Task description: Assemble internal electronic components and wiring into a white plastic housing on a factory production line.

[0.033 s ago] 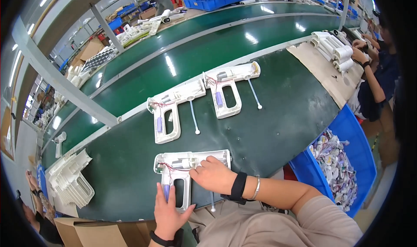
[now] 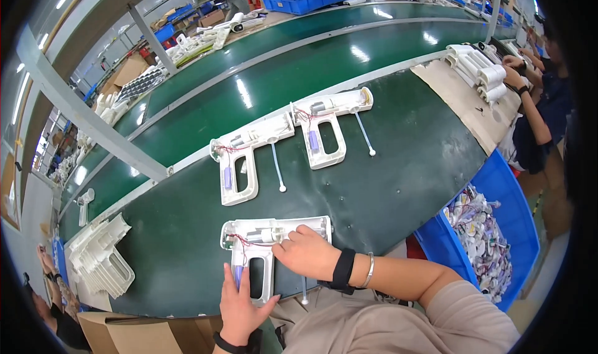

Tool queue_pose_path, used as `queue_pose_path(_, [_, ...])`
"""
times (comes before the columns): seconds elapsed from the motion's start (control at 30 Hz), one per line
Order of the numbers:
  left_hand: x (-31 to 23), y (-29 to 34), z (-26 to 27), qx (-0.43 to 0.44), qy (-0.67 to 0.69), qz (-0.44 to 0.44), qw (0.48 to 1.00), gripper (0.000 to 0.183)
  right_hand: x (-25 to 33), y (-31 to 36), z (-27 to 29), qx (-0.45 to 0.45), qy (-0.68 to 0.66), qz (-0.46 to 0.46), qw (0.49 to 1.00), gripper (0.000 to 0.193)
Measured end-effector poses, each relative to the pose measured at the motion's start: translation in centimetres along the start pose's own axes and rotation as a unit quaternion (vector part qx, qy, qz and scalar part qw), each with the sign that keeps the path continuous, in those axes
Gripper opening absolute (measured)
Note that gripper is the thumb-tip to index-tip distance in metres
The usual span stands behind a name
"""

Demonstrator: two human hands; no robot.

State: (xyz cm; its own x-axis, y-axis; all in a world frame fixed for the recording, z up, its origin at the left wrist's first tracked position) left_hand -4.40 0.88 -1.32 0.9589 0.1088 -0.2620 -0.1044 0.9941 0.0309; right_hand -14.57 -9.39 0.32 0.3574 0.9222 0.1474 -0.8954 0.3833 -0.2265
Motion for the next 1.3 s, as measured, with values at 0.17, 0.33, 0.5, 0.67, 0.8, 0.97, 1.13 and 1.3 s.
queue_pose_path(0.17, [-0.7, 2.0, 0.4, -0.025, 0.001, -0.005, 1.000, 0.082, 1.1, 1.2, -0.4, 0.008, -0.042, 0.004, 0.999, 0.015])
queue_pose_path(0.33, [0.9, 4.4, 2.0, -0.044, -0.008, 0.033, 0.998, 0.082, 2.4, 4.5, 6.3, -0.218, -0.111, 0.057, 0.968, 0.021])
queue_pose_path(0.5, [2.5, 3.3, 5.8, -0.139, -0.026, 0.013, 0.990, 0.069, -4.1, 9.0, 8.7, -0.248, -0.080, -0.042, 0.964, 0.013])
queue_pose_path(0.67, [4.4, -1.5, 12.7, -0.243, -0.105, -0.023, 0.964, 0.054, -9.6, 12.3, 4.4, -0.093, -0.068, -0.147, 0.982, 0.014])
queue_pose_path(0.8, [12.4, -13.9, 13.7, -0.224, 0.103, 0.004, 0.969, 0.058, -10.5, 15.0, 3.6, -0.052, -0.048, -0.205, 0.976, 0.020])
queue_pose_path(0.97, [16.2, -26.0, 15.4, -0.256, -0.043, 0.103, 0.960, 0.059, -10.8, 14.3, 2.3, -0.089, -0.057, -0.197, 0.975, 0.021])
queue_pose_path(1.13, [15.5, -33.6, 13.0, -0.219, -0.072, 0.122, 0.965, 0.062, -10.6, 14.8, 2.1, -0.102, -0.059, -0.196, 0.974, 0.016])
queue_pose_path(1.3, [15.1, -38.2, 8.9, -0.186, -0.070, 0.073, 0.977, 0.061, -10.7, 15.1, 2.5, -0.093, -0.052, -0.205, 0.973, 0.013])
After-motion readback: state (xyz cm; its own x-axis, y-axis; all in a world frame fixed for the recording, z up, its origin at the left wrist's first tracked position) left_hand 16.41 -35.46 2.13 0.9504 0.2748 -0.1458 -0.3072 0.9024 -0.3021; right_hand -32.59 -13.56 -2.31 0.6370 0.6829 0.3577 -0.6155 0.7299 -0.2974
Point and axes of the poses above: each hand's wrist, its own y-axis away from the middle knuckle, its own z-axis out of the back of the hand, x = y × z, the point moved 9 cm from there along -y, towards the middle knuckle, and after that the axes turned 9 degrees about x, right-handed, at the moved point
